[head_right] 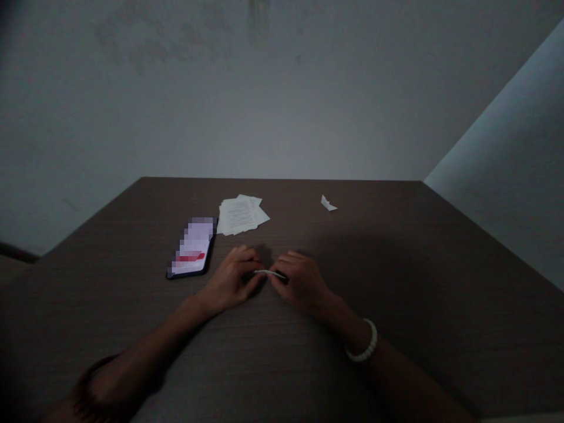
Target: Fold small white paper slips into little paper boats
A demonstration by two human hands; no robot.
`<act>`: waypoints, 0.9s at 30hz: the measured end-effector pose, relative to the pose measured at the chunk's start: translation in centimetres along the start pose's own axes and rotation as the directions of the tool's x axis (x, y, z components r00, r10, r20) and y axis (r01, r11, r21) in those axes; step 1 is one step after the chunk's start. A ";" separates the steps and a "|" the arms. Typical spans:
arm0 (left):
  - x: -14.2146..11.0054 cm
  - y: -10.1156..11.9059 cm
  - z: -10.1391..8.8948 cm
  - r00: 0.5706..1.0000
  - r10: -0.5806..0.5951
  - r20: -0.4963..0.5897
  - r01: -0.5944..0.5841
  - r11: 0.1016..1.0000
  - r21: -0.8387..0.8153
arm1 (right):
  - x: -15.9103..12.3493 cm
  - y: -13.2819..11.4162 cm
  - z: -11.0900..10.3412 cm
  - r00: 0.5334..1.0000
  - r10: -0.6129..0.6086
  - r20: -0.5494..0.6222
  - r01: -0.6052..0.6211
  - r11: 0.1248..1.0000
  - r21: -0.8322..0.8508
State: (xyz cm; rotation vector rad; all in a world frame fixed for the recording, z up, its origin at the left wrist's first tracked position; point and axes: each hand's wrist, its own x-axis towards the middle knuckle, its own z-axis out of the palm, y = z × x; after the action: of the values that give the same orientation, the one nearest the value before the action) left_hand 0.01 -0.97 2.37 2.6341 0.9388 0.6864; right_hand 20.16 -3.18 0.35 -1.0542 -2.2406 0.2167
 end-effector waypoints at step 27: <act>-0.2 -0.7 0.6 0.999 0.019 -0.047 -0.024 0.993 -0.115 | -0.3 0.3 0.0 1.000 0.009 0.002 -0.009 1.000 0.016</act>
State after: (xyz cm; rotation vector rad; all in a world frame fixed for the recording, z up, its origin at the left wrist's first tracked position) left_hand -0.25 -0.61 1.53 2.5405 0.8571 0.7855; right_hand 20.48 -3.23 0.12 -1.0567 -2.2327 0.2394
